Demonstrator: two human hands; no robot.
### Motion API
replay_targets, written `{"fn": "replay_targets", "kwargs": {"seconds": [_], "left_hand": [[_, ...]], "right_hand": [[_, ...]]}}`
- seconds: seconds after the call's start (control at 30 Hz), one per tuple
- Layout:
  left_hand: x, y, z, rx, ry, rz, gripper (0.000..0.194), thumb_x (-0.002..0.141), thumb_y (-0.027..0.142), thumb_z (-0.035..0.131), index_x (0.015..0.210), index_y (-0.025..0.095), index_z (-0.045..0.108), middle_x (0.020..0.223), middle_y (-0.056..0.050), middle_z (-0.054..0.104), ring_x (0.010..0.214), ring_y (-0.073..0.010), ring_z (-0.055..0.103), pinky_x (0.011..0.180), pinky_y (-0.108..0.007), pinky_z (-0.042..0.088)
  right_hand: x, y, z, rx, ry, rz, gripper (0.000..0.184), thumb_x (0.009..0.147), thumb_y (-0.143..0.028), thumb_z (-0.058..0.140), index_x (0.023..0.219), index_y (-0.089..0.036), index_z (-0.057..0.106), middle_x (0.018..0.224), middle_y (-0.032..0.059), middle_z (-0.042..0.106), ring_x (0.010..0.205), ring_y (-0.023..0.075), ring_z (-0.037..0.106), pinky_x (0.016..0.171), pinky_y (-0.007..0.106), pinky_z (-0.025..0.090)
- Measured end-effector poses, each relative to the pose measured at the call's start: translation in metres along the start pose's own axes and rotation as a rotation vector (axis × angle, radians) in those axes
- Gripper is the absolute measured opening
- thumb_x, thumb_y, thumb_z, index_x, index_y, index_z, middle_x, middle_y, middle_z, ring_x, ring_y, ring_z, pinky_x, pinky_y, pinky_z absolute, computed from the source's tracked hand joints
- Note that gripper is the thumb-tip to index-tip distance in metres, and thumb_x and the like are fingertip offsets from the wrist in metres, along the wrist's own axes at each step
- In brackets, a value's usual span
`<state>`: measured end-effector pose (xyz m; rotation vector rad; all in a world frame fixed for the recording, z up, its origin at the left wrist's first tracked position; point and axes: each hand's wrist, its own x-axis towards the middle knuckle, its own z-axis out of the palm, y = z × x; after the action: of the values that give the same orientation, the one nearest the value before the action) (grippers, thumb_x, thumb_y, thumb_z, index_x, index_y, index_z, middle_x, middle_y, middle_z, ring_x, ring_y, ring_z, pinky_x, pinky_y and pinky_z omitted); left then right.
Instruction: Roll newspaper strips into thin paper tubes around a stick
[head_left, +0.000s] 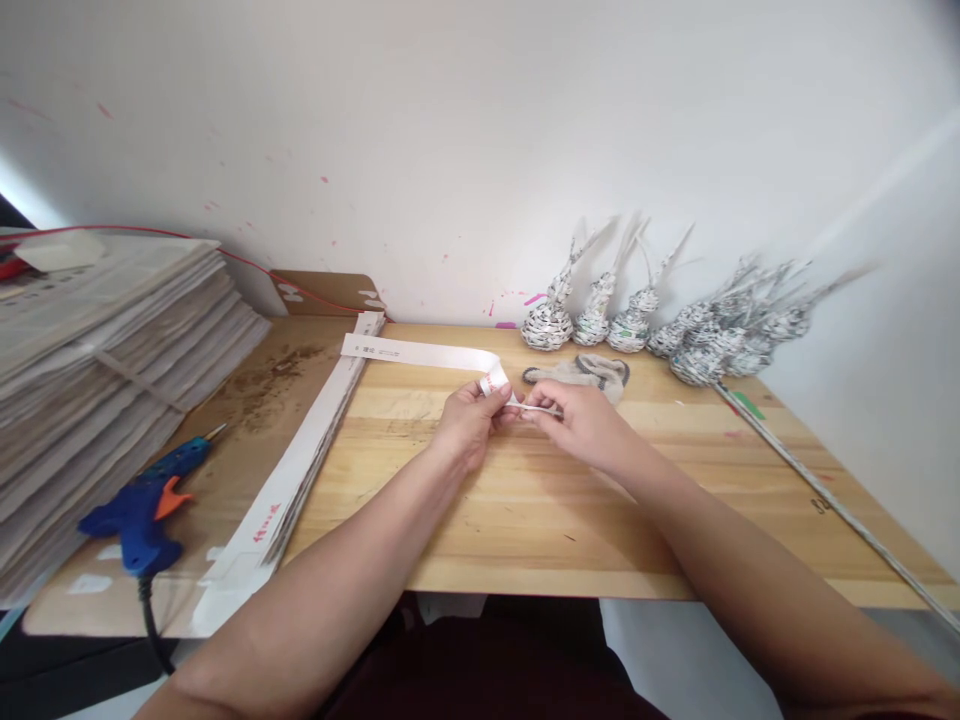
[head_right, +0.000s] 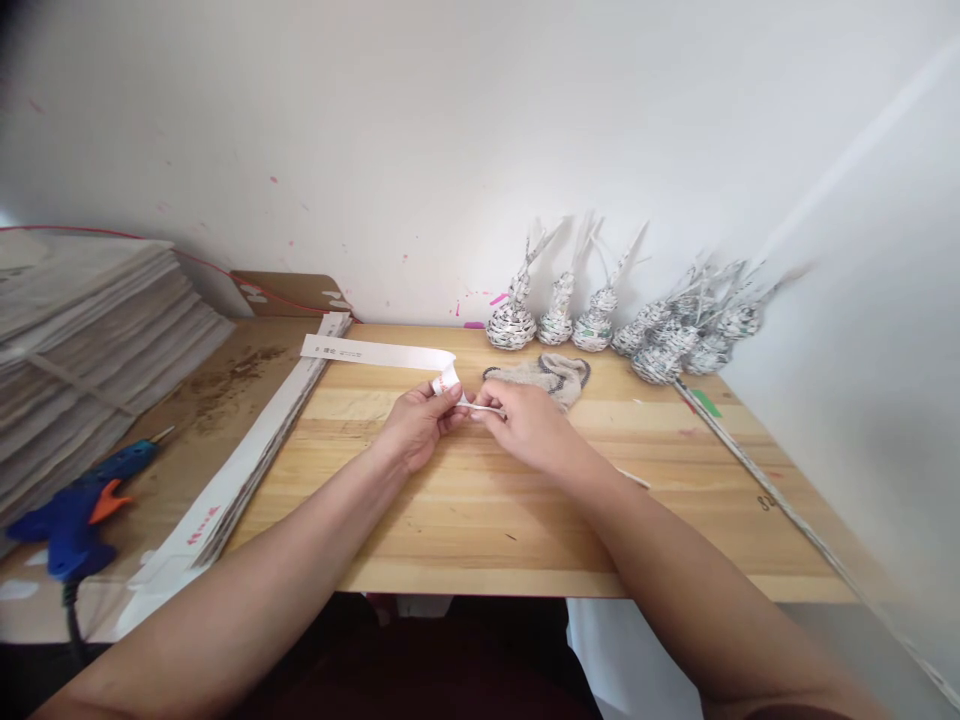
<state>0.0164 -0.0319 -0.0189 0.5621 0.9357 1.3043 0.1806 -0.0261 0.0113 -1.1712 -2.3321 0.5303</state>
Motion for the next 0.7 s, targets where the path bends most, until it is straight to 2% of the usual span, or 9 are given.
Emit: {"fn": "replay_targets", "kwargs": {"seconds": [0.13,0.3,0.37,0.47,0.53,0.6,0.7], "left_hand": [[-0.0005,0.0004,-0.0004,0.005,-0.018,0.000,0.022,0.066,0.022,0.078,0.081,0.009,0.067,0.073,-0.006,0.069,0.051,-0.0046,0.055,0.051,-0.015,0.046],[-0.0013,-0.0001,-0.0013,0.028,-0.051,0.008,0.029,0.061,0.028,0.082,0.078,0.010,0.068,0.071,-0.006,0.069,0.051,-0.0046,0.053,0.049,-0.015,0.043],[-0.0011,-0.0001,-0.0017,0.021,-0.055,0.003,0.029,0.060,0.028,0.083,0.077,0.010,0.068,0.070,-0.005,0.068,0.051,-0.0048,0.054,0.049,-0.015,0.044],[-0.0006,0.0003,-0.0022,0.013,-0.047,0.002,0.029,0.060,0.028,0.083,0.077,0.010,0.068,0.069,-0.004,0.067,0.052,-0.0049,0.054,0.051,-0.015,0.045],[-0.0005,0.0005,-0.0024,0.010,-0.046,0.006,0.029,0.060,0.028,0.083,0.077,0.011,0.068,0.070,-0.004,0.067,0.052,-0.0049,0.054,0.051,-0.015,0.045],[-0.0007,0.0004,-0.0023,0.005,-0.047,0.009,0.029,0.060,0.029,0.082,0.077,0.011,0.067,0.071,-0.004,0.068,0.052,-0.0050,0.054,0.050,-0.015,0.045],[-0.0013,-0.0002,-0.0018,0.018,-0.045,0.015,0.028,0.062,0.030,0.081,0.076,0.011,0.066,0.071,-0.005,0.068,0.051,-0.0050,0.054,0.049,-0.015,0.044]], "right_hand": [[0.0001,-0.0008,-0.0007,-0.026,-0.033,0.021,0.025,0.092,-0.032,0.046,0.075,-0.020,0.060,0.065,0.0001,0.059,0.062,0.0135,0.051,0.059,0.027,0.031],[0.0002,-0.0048,-0.0056,0.136,-0.250,0.175,0.036,0.095,-0.037,0.038,0.072,-0.019,0.060,0.065,0.0012,0.061,0.058,0.0130,0.054,0.058,0.027,0.034],[0.0000,-0.0056,-0.0055,0.155,-0.225,0.179,0.032,0.093,-0.039,0.041,0.075,-0.020,0.059,0.068,0.0005,0.062,0.058,0.0127,0.053,0.057,0.026,0.034],[-0.0001,-0.0052,-0.0028,0.082,-0.057,0.094,0.021,0.086,-0.039,0.055,0.078,-0.020,0.058,0.070,-0.0004,0.061,0.063,0.0135,0.053,0.058,0.026,0.033],[0.0000,-0.0042,-0.0010,0.030,0.009,0.051,0.020,0.085,-0.037,0.056,0.075,-0.020,0.058,0.068,-0.0003,0.059,0.064,0.0137,0.052,0.059,0.027,0.032],[0.0002,-0.0030,-0.0004,-0.003,0.008,0.043,0.025,0.089,-0.035,0.051,0.071,-0.019,0.058,0.064,-0.0001,0.057,0.061,0.0133,0.050,0.059,0.027,0.031],[0.0004,-0.0023,-0.0016,0.030,-0.098,0.096,0.031,0.091,-0.035,0.046,0.069,-0.019,0.059,0.063,0.0004,0.059,0.059,0.0131,0.051,0.058,0.027,0.032]]}}
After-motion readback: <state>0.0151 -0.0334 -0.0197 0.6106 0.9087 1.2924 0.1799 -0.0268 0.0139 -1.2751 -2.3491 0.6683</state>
